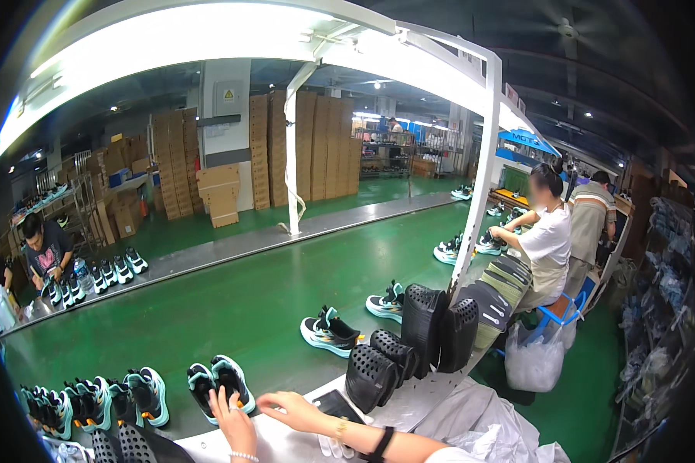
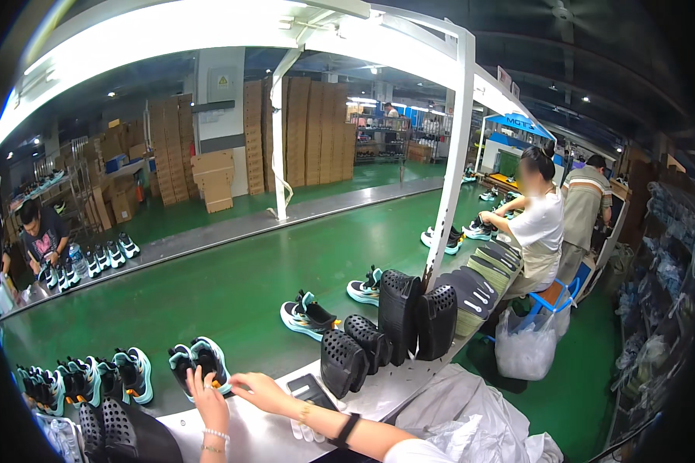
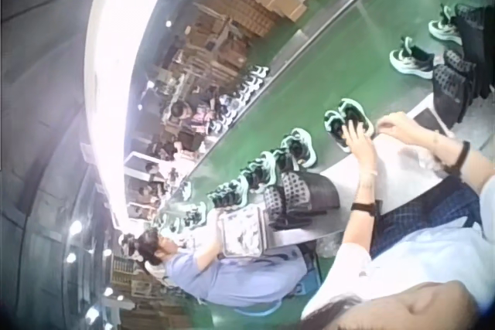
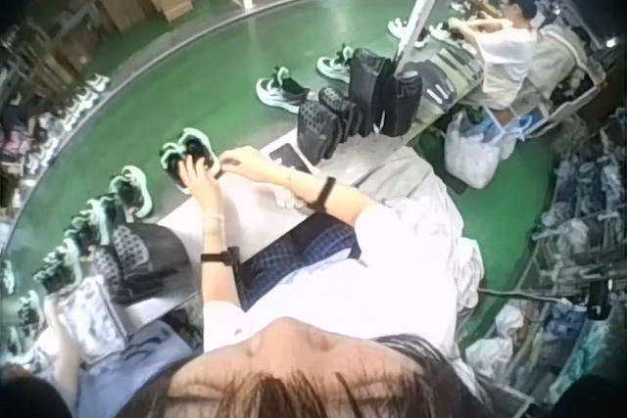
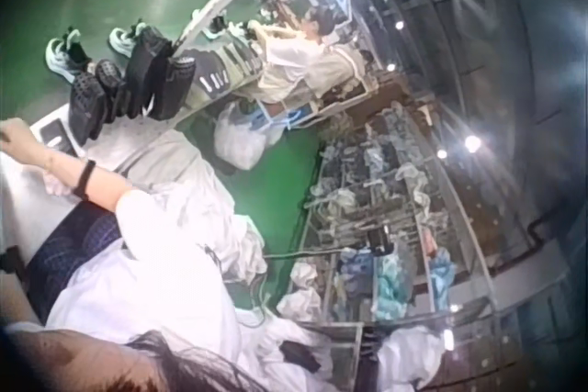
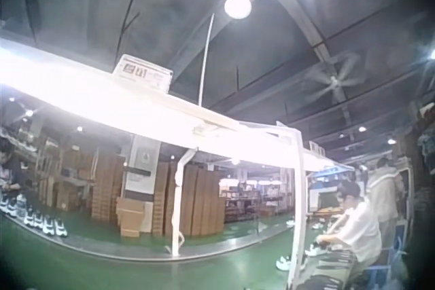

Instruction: Inspecting and organizing shoe components on an assembly line.

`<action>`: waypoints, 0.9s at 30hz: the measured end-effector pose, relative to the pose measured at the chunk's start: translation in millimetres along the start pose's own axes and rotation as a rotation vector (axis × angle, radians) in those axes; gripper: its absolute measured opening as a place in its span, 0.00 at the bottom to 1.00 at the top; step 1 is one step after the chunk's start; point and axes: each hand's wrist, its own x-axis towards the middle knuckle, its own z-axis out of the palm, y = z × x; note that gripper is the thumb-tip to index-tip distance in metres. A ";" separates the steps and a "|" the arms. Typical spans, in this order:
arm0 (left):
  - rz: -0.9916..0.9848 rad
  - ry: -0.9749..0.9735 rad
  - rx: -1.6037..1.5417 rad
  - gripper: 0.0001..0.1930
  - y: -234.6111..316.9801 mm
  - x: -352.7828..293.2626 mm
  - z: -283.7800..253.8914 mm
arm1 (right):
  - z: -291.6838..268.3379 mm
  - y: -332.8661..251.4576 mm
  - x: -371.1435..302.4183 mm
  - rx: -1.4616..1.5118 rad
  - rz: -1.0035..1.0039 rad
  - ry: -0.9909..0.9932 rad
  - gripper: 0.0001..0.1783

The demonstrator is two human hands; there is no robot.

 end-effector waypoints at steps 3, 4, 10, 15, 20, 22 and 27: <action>-0.233 0.035 0.183 0.22 33.2 -2.3 -29.4 | -45.0 -23.3 -35.6 0.122 0.215 -0.066 0.14; -0.237 0.036 0.186 0.22 26.9 -3.0 -26.1 | -57.4 -32.8 -45.0 0.113 0.279 -0.052 0.14; -0.288 0.014 -0.110 0.34 -53.6 18.0 16.9 | -70.7 -24.8 -128.7 0.463 0.415 0.132 0.14; -0.399 0.129 0.123 0.32 -12.1 24.6 10.6 | -48.6 -11.4 -172.7 0.532 0.592 0.599 0.15; 0.014 -0.126 -0.437 0.11 48.1 29.3 31.7 | -62.5 54.6 -215.6 0.358 0.559 0.920 0.18; 0.045 -0.186 -0.533 0.08 83.8 53.6 33.2 | -80.4 65.1 -216.4 0.315 0.607 0.942 0.20; 0.320 -0.351 -0.474 0.13 149.4 126.9 77.0 | -67.4 111.6 -228.2 0.071 0.547 0.963 0.17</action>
